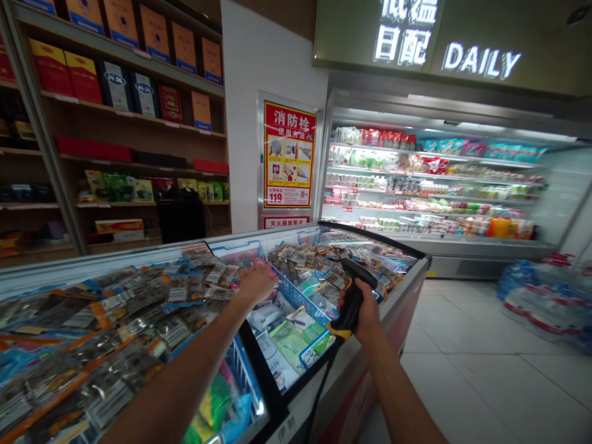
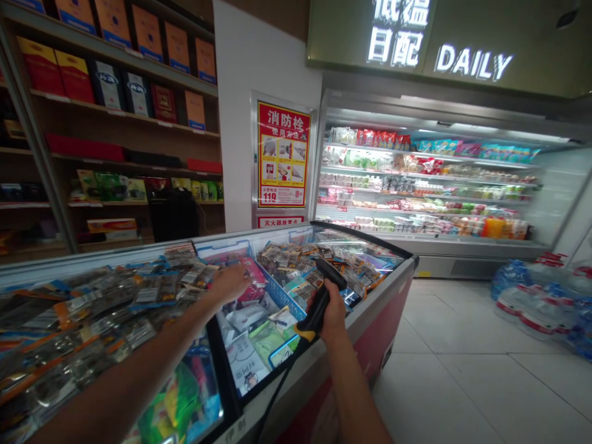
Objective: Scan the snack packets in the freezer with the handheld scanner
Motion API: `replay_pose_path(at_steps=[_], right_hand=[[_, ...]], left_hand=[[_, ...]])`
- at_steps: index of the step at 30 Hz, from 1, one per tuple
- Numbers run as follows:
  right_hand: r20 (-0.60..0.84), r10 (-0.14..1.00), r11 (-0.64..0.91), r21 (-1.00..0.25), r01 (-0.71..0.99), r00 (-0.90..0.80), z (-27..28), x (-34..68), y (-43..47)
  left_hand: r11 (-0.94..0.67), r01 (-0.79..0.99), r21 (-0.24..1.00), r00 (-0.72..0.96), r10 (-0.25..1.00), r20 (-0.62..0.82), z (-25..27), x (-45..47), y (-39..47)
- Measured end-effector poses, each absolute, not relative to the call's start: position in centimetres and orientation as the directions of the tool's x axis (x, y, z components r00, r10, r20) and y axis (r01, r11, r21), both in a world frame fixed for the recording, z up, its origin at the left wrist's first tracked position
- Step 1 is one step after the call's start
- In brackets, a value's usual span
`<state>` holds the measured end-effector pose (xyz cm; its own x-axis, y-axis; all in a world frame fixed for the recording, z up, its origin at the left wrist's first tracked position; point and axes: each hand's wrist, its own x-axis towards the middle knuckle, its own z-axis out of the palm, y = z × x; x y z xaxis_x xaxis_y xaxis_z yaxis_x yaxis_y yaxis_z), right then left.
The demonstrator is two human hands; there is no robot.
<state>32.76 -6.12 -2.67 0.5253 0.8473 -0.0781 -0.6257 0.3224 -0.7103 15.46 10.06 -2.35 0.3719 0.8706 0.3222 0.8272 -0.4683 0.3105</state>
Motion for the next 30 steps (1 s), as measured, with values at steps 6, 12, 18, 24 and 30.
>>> replay_pose_path(at_steps=[6,12,18,24,30], right_hand=[[-0.101,0.807,0.343,-0.723,-0.599,0.583,-2.9,33.9,-7.3],[-0.095,0.811,0.344,-0.721,-0.601,0.577,-3.8,33.9,-7.1],[-0.070,0.870,0.296,-0.719,-0.629,0.489,-4.0,31.7,-5.7],[-0.079,0.904,0.244,-0.711,-0.660,0.419,-3.1,28.9,-3.7],[-0.060,0.925,0.223,-0.710,-0.667,0.374,-3.0,27.1,-1.8]], left_hand=[[-0.474,0.690,0.547,0.483,0.864,0.141,-4.5,25.4,5.6],[-0.381,0.626,0.681,0.405,0.904,0.134,-6.0,27.6,6.3],[-0.048,0.239,0.970,0.355,0.934,-0.041,-5.0,23.5,9.2],[0.206,-0.370,0.906,0.175,0.973,-0.150,-4.7,21.5,10.5],[0.233,-0.534,0.813,0.140,0.972,-0.187,-5.6,21.7,11.2]])
